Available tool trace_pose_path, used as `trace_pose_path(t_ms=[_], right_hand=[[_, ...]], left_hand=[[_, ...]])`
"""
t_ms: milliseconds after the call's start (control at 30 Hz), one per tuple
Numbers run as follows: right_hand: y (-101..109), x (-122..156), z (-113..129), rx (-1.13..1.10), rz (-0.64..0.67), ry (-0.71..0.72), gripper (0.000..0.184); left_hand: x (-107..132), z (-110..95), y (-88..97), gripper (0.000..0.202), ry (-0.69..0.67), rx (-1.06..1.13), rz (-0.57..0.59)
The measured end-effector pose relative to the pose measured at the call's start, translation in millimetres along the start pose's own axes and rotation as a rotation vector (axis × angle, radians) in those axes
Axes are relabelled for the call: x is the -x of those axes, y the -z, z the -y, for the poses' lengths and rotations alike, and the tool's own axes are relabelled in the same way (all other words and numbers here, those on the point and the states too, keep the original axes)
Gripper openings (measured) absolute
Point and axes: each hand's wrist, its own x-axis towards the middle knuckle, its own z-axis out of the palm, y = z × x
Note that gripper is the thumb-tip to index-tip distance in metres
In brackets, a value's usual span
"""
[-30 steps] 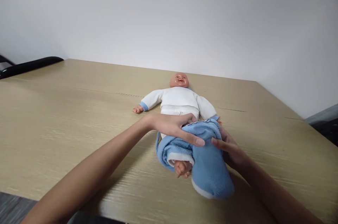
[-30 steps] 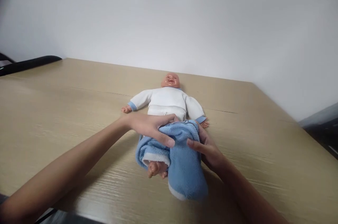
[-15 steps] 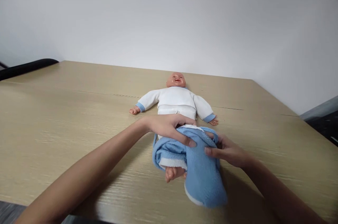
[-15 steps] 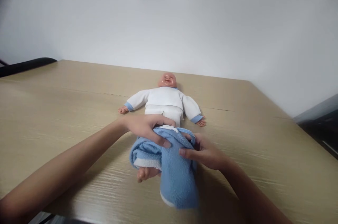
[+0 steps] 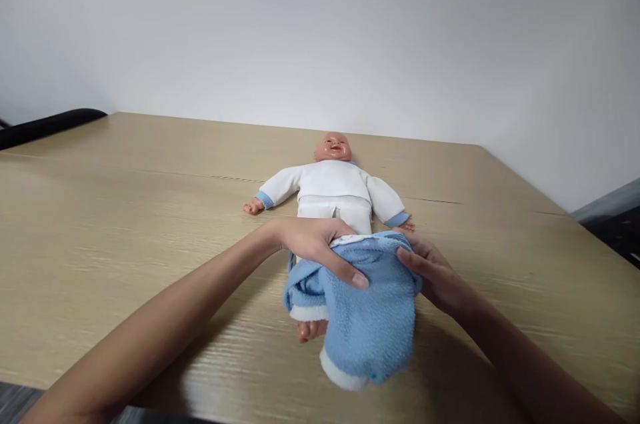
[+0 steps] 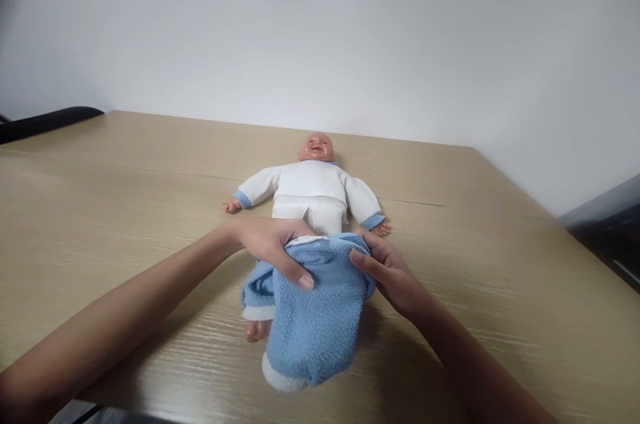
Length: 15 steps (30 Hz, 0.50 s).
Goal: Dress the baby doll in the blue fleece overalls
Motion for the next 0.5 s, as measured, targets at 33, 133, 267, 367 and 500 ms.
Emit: trace_pose_path(t_ms=[33, 133, 267, 367, 500], right_hand=[[2, 1, -1, 0.020, 0.019, -0.010, 0.035], [4, 6, 0, 0.091, 0.153, -0.091, 0.044], [1, 16, 3, 0.145, 0.321, -0.165, 0.050], [1, 19, 0, 0.141, 0.267, -0.140, 0.043], [0, 17, -10, 0.041, 0.080, -0.051, 0.045]], left_hand=[[0, 1, -0.2, 0.036, -0.005, 0.004, 0.000], [-3, 3, 0.5, 0.041, -0.076, 0.012, 0.001], [-5, 9, 3.4, 0.046, -0.143, -0.035, -0.036], [-4, 12, 4.6, 0.042, -0.097, -0.032, -0.043], [0, 11, 1.5, 0.041, -0.022, 0.118, 0.061]])
